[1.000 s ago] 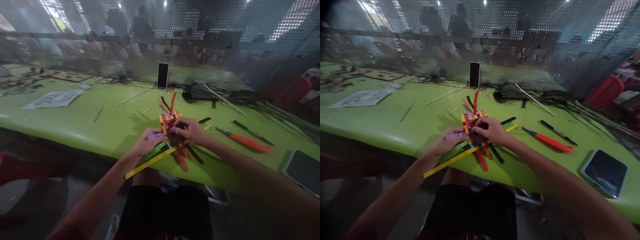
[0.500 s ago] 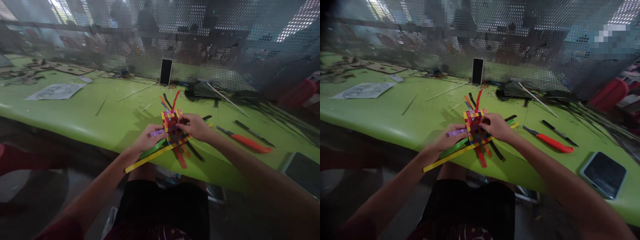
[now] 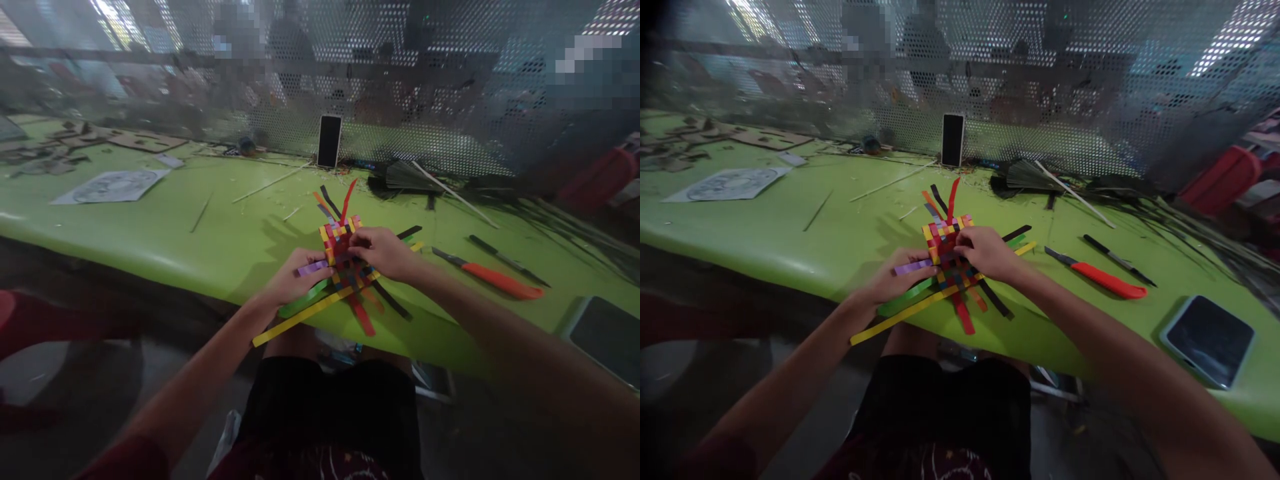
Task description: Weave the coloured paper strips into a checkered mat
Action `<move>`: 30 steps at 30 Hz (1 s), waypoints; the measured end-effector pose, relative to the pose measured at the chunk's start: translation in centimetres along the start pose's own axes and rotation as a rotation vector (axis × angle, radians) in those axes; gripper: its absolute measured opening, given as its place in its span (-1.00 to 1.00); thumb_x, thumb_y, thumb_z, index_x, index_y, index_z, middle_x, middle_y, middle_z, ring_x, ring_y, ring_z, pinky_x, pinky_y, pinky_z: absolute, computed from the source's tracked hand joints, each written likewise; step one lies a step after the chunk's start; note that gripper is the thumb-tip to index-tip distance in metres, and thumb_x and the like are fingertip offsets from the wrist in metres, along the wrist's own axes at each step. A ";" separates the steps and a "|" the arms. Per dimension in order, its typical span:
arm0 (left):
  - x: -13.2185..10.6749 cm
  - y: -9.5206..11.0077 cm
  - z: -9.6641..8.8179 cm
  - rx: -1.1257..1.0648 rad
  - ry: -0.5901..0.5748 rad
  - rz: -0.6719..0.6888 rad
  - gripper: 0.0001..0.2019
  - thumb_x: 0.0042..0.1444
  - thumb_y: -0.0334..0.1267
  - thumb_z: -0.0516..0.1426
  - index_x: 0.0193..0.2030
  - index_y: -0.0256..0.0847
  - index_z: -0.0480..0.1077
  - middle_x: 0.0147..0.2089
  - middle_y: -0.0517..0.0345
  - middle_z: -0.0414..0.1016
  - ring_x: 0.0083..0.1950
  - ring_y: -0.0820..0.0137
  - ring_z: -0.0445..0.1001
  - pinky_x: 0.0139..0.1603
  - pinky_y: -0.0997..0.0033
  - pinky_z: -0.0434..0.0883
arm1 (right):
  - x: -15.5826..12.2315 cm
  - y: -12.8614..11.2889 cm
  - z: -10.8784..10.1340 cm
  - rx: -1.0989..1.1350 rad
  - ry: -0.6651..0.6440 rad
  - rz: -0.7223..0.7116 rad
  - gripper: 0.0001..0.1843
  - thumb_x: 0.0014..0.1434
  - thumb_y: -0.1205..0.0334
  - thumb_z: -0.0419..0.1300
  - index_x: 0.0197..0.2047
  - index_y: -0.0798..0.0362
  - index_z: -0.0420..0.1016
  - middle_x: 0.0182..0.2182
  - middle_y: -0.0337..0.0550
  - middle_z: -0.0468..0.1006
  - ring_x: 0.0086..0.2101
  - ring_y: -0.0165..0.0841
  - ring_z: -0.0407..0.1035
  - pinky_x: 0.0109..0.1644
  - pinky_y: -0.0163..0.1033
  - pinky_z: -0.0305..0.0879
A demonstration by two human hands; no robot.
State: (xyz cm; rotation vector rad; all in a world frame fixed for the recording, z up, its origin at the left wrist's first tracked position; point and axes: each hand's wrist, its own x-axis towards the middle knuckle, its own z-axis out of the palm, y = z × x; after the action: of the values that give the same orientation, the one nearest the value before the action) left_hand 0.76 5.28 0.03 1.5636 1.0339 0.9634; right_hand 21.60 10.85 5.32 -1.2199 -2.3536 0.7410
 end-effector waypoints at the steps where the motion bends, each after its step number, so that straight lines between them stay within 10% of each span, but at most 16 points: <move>1: 0.0 0.0 0.0 0.000 0.001 0.001 -0.76 0.07 -0.16 0.26 -0.14 -0.16 0.65 -0.20 0.12 0.68 -0.23 0.28 0.56 -0.18 0.34 0.47 | 0.0 0.0 0.1 0.003 -0.002 -0.002 -0.89 0.19 0.38 0.25 -0.39 0.08 0.50 -0.44 -0.18 0.53 -0.41 -0.37 0.32 -0.25 -0.22 0.19; 19: 0.1 -0.2 0.5 0.017 0.187 -0.004 -0.78 0.12 -0.06 0.28 -0.27 -0.17 0.58 -0.33 0.15 0.58 -0.31 0.32 0.48 -0.26 0.34 0.44 | -0.4 0.4 -0.5 0.379 -0.131 -0.008 -0.93 0.27 0.27 0.19 -0.19 0.04 0.50 -0.40 -0.20 0.56 -0.47 -0.41 0.41 -0.37 -0.25 0.38; 30: -0.2 0.0 0.5 0.065 0.115 -0.006 -0.85 0.12 -0.16 0.23 -0.30 -0.17 0.59 -0.35 0.15 0.56 -0.30 0.31 0.49 -0.26 0.35 0.43 | -0.2 0.4 0.7 0.139 0.002 -0.052 -0.91 0.19 0.41 0.22 -0.26 0.07 0.55 -0.32 -0.14 0.61 -0.32 -0.33 0.45 -0.18 -0.21 0.33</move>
State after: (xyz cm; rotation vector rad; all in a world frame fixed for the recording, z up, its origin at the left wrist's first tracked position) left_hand 1.20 4.96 -0.14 1.5716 1.1594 1.0349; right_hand 21.62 10.67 4.52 -1.0962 -2.2816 0.8691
